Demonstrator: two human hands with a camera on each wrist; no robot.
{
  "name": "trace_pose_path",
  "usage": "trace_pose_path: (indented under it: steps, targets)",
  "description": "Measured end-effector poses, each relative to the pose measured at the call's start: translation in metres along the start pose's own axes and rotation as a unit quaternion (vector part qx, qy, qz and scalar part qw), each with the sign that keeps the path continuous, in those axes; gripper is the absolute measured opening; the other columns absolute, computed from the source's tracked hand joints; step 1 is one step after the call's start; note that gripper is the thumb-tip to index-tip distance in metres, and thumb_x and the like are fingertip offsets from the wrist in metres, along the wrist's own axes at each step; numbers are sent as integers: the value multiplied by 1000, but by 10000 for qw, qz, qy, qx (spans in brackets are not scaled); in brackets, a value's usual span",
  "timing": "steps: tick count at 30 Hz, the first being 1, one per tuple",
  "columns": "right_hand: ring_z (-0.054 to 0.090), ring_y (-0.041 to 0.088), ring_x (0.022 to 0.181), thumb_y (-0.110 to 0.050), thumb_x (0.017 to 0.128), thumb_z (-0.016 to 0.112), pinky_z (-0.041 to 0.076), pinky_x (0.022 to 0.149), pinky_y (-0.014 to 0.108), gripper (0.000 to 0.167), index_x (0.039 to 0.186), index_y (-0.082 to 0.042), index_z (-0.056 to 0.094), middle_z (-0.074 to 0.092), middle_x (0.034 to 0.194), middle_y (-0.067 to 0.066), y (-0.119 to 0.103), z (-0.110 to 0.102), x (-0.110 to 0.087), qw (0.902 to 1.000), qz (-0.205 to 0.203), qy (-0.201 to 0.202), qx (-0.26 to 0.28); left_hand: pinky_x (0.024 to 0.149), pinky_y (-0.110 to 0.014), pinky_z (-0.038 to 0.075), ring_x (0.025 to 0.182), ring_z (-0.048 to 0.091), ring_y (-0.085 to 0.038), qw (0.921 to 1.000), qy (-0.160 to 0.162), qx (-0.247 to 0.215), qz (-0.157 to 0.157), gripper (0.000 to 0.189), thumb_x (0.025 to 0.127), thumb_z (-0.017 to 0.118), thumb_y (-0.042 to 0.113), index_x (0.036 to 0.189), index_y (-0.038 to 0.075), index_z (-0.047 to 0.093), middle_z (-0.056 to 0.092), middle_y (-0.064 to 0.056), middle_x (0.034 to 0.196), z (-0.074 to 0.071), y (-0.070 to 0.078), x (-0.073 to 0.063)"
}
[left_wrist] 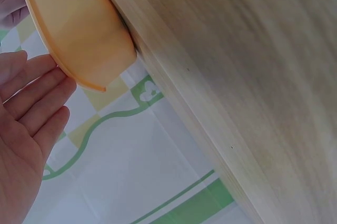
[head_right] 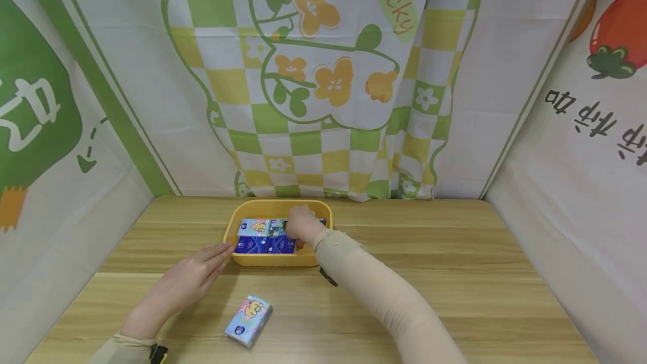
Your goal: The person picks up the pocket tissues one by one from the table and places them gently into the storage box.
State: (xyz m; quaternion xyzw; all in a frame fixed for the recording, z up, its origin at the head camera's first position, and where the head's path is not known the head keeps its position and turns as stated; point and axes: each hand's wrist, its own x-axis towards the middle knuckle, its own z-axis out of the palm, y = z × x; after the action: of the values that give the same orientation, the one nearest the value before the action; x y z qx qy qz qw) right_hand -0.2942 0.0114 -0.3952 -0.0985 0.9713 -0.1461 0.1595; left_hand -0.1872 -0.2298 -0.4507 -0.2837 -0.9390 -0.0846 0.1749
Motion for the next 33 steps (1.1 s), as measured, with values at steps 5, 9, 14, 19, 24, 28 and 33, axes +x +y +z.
trace_pose_path:
  steps: [5,9,14,19,24,28,33]
  targets:
    - [71,22,62,-19,86,69,56,48,22,20,87,1,65,71,67,12,1,0,-1,9989,44,-86,467,100,-50,48,118,57,-37,10000,27,7,52,37,92,60,14,125,0,59,57,-18,131,0,0,0]
    - [71,23,65,-21,87,68,61,61,28,21,89,-1,62,71,75,13,2,0,-2,9970,57,-177,756,100,-51,48,118,57,-37,10000,16,3,45,37,92,60,14,125,0,59,57,-18,131,-1,0,0]
    - [71,23,63,-21,88,67,61,61,28,24,96,1,62,69,80,14,2,0,-1,9957,32,-195,901,100,-51,47,119,56,-37,10000,8,10,28,37,92,60,14,126,0,58,57,-18,132,0,0,0]
    - [71,25,64,-20,88,66,61,62,31,32,108,4,60,66,93,17,0,-1,-1,9934,101,-297,1100,101,-51,47,119,56,-36,10000,-13,-10,12,37,92,60,14,126,0,58,57,-18,132,0,0,0]
    - [71,29,71,-20,89,66,62,66,34,46,124,7,51,59,115,22,-1,-2,-3,9868,189,-479,1536,102,-51,46,120,55,-36,10000,-31,7,3,37,92,59,14,127,0,58,56,-18,132,-1,0,0]
    - [71,29,73,-23,91,64,62,72,35,57,135,6,43,44,139,26,-1,-3,-3,9858,122,-604,1559,103,-50,46,120,55,-36,10000,-20,7,31,37,92,59,14,127,0,58,56,-18,132,-1,0,-1]
    - [71,28,74,-23,92,63,62,72,34,60,139,5,39,37,145,25,0,-2,-1,9856,104,-680,1543,103,-50,45,120,55,-36,10000,-17,-23,18,37,93,59,14,127,0,58,56,-18,133,-1,0,-1]
